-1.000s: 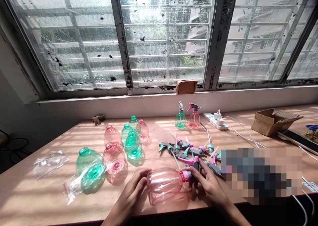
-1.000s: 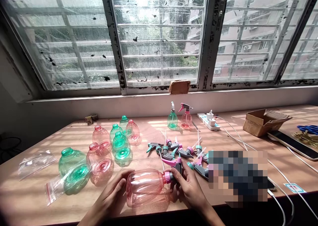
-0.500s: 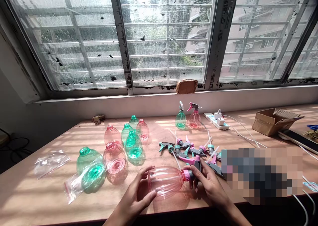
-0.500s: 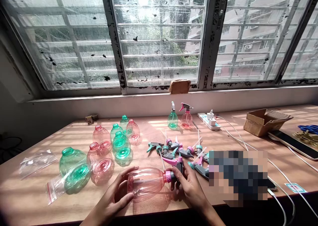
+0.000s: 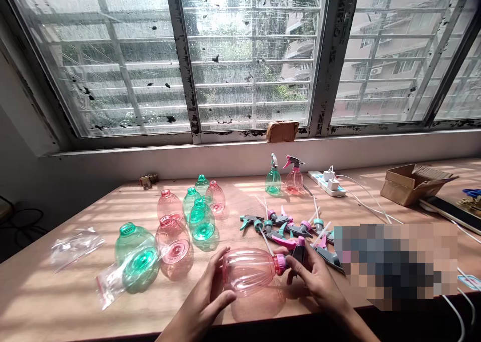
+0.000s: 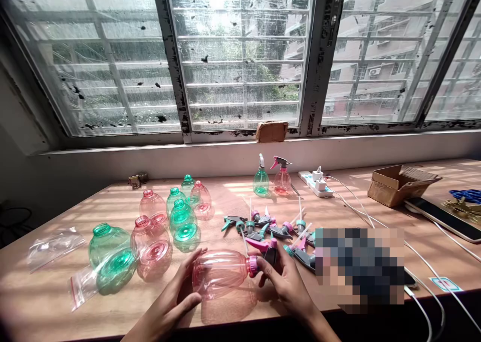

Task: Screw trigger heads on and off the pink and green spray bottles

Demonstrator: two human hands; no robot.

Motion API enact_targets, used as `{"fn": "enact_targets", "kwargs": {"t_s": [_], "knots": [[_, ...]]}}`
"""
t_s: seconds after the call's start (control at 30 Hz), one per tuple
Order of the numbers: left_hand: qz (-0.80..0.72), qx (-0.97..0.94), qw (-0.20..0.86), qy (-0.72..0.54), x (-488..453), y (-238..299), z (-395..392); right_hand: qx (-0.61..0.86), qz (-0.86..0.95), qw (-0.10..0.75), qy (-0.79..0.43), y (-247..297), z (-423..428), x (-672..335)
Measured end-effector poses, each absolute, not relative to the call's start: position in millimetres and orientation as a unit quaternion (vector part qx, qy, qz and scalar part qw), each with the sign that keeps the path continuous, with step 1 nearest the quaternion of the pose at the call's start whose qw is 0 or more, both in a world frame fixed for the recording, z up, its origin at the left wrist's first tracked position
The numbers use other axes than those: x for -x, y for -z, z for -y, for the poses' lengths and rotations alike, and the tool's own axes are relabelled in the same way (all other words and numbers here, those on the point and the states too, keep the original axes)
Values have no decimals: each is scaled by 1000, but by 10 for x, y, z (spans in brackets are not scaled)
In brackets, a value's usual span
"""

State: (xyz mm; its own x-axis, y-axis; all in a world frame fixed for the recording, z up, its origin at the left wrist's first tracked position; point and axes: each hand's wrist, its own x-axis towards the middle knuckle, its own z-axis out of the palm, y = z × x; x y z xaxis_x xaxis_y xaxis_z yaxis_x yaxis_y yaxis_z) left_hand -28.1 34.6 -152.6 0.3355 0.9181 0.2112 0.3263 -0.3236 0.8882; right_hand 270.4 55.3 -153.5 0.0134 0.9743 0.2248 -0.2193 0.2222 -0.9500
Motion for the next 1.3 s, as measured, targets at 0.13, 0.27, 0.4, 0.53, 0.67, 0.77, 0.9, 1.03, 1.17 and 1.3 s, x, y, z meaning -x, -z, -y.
{"fn": "enact_targets", "kwargs": {"t_s": [0.13, 0.27, 0.4, 0.53, 0.67, 0.77, 0.9, 1.03, 1.17, 1.3], "knots": [[-466, -705, 379, -376, 296, 1536, -379, 378, 504, 589, -505, 1610, -587, -2725], [-457, -702, 384, -389, 250, 1455, -339, 390, 506, 587, -498, 1625, -605, -2731], [-432, -700, 408, -397, 207, 1401, -306, 382, 515, 580, -503, 1657, -623, -2745], [-434, -694, 410, -402, 230, 1452, -333, 357, 530, 578, -507, 1726, -653, -2775], [-412, -707, 407, -406, 261, 1517, -375, 360, 532, 570, -512, 1702, -658, -2791], [-399, -732, 371, -410, 266, 1537, -379, 375, 532, 561, -512, 1637, -651, -2789], [-409, -736, 344, -415, 268, 1553, -365, 380, 528, 567, -506, 1612, -642, -2778], [-439, -698, 396, -403, 286, 1580, -389, 378, 528, 572, -501, 1629, -632, -2766], [-471, -680, 405, -389, 290, 1567, -408, 383, 518, 574, -506, 1605, -611, -2747], [-442, -684, 426, -394, 251, 1477, -348, 384, 510, 581, -505, 1577, -589, -2736]]}}
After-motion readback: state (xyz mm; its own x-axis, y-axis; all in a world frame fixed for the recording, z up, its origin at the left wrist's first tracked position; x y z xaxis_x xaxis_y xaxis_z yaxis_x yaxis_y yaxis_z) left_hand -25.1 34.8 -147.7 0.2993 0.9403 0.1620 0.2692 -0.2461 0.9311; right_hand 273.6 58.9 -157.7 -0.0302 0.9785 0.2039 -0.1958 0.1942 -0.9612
